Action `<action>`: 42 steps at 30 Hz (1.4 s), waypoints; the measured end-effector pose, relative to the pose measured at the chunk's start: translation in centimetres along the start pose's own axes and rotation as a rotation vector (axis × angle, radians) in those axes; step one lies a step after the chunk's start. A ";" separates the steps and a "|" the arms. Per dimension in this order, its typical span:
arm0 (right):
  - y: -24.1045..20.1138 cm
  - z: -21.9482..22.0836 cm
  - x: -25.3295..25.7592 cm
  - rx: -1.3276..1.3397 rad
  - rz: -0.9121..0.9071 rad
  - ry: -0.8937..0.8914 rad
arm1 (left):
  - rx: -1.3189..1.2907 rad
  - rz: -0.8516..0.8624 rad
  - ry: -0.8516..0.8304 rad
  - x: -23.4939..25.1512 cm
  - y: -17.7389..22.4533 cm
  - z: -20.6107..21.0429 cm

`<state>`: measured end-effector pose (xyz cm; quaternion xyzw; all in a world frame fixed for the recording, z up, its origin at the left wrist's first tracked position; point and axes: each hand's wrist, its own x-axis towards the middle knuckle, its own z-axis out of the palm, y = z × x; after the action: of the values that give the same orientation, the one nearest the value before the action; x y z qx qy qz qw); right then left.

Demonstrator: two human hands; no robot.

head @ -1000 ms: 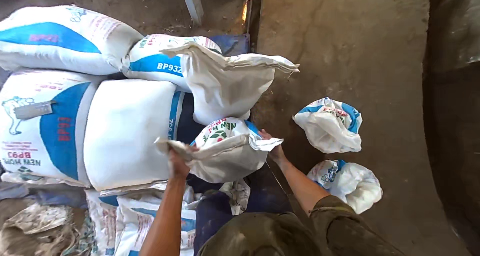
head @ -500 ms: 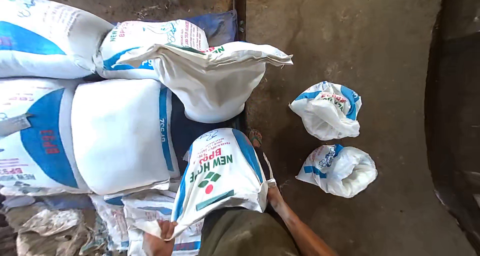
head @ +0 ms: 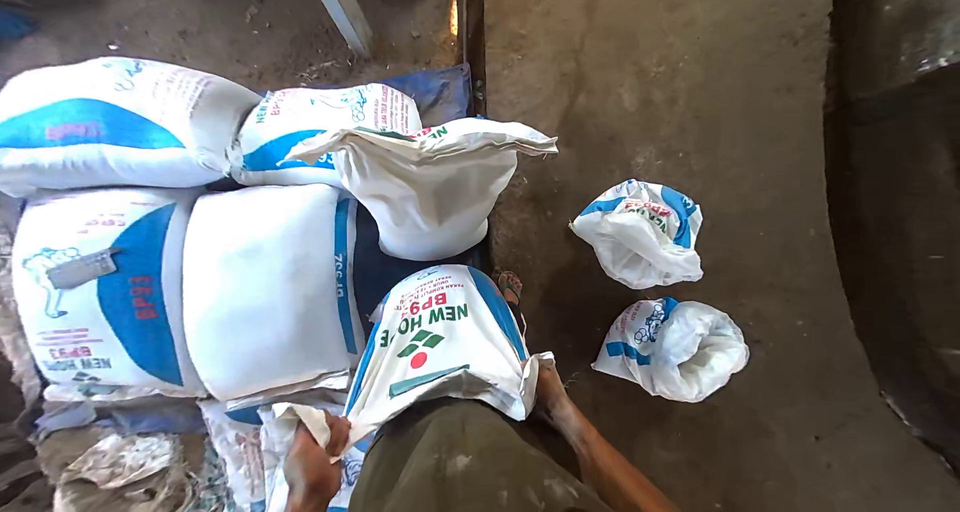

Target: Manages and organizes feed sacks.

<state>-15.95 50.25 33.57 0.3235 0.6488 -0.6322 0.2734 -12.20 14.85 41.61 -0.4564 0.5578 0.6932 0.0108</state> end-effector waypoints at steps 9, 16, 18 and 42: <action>0.2 -0.4 13.0 0.169 -0.130 -0.038 | 0.128 -0.007 0.041 12.1 1.3 8.6; -4.4 -4.3 15.4 -0.235 0.101 -0.452 | -0.115 0.054 0.373 11.6 -0.8 9.3; -7.3 -4.0 15.0 -0.277 0.188 -0.539 | -0.096 0.047 0.526 10.4 -1.5 9.0; -43.9 0.4 46.6 -1.535 -0.261 -0.881 | 0.155 -0.132 0.437 5.7 -3.6 50.0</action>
<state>-79.45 53.74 26.19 -0.2969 0.7609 -0.1168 0.5650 -44.71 52.52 33.25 -0.6289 0.5671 0.5310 -0.0298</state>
